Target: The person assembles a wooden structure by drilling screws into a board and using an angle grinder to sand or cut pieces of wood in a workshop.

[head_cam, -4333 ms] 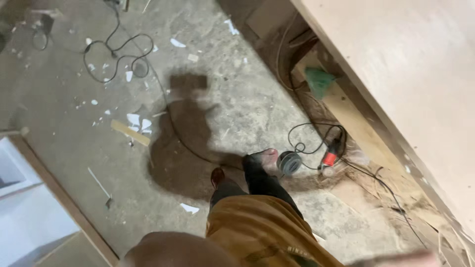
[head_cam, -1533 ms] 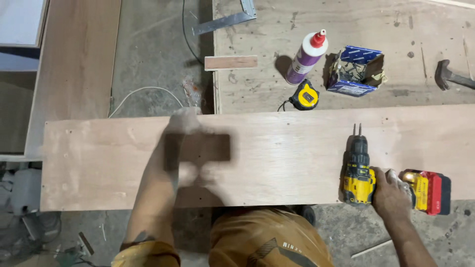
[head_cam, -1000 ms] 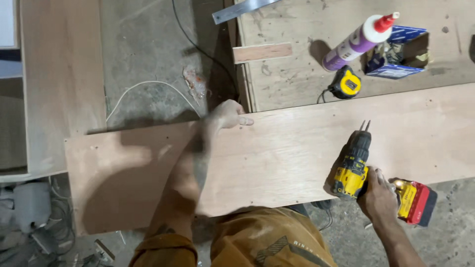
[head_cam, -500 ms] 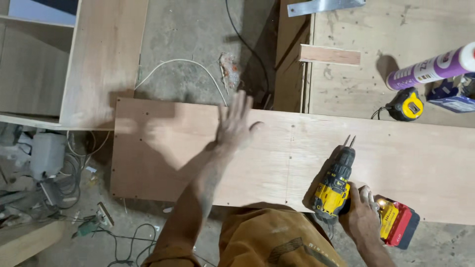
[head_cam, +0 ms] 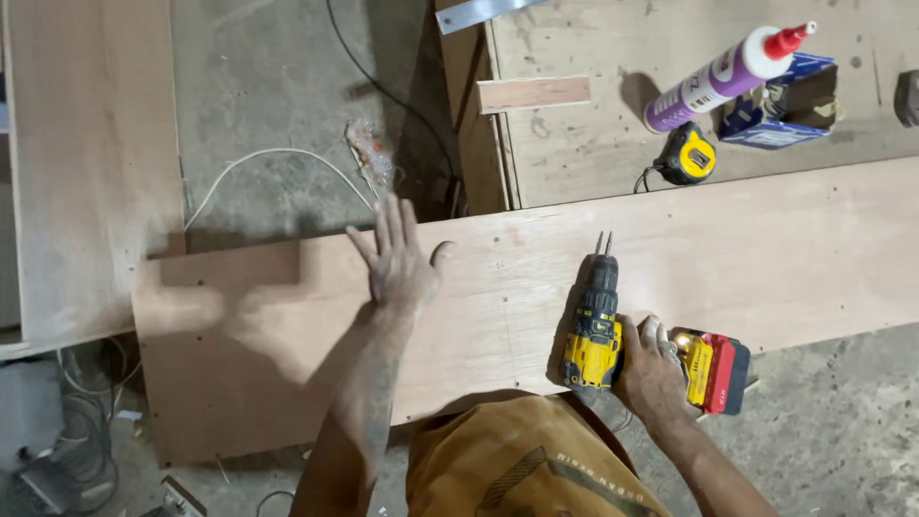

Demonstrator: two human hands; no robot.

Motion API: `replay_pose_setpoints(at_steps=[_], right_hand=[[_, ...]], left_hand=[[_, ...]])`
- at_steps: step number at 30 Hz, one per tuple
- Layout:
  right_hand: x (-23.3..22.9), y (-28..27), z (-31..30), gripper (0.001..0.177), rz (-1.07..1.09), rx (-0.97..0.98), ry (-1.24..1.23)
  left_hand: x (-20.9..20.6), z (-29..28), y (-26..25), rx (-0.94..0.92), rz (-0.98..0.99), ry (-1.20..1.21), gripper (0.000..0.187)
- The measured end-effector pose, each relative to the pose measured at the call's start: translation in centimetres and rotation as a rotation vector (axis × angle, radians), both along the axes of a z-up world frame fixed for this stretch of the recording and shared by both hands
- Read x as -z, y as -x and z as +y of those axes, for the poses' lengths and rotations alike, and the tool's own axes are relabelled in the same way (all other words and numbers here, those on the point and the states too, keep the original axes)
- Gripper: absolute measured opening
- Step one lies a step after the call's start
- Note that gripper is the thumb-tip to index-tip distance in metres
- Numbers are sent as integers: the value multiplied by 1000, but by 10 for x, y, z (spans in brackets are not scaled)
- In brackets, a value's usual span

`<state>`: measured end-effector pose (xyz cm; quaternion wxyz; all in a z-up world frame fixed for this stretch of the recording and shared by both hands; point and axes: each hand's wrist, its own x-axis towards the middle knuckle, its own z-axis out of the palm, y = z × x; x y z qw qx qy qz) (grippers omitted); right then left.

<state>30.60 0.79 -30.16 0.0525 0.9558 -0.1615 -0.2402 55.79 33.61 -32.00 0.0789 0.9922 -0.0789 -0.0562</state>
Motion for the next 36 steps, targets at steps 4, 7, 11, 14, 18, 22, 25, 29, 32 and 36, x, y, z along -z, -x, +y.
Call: replay_pose_setpoints(at_steps=[4, 7, 11, 14, 18, 22, 25, 29, 32, 36], right_hand=[[2, 3, 1, 88, -8, -5, 66], [-3, -2, 10, 79, -55, 18, 87], [-17, -7, 19, 76, -70, 43, 95], [-22, -6, 20, 75, -81, 85, 52], [-32, -11, 26, 70, -46, 95, 38], [-36, -13, 26, 68, -11, 122, 12], [-40, -14, 26, 67, 10, 119, 1], [-42, -11, 27, 67, -9, 124, -6], [-38, -10, 25, 67, -53, 108, -17], [-33, -6, 21, 72, -85, 99, -26]], left_hand=[[76, -42, -27, 219, -253, 329, 44], [51, -60, -68, 179, 462, 250, 40], [-20, -94, -71, 290, 609, 276, 52], [-25, -100, -76, 257, 683, 259, 50], [-30, -96, -79, 218, 680, 234, 51], [-36, -97, -75, 175, 671, 248, 48], [-30, -95, -76, 188, 690, 246, 48], [-5, -88, -60, 172, 610, 275, 54], [4, -75, -19, 425, 169, 309, 62], [1, -74, 58, 460, -169, 119, 81]])
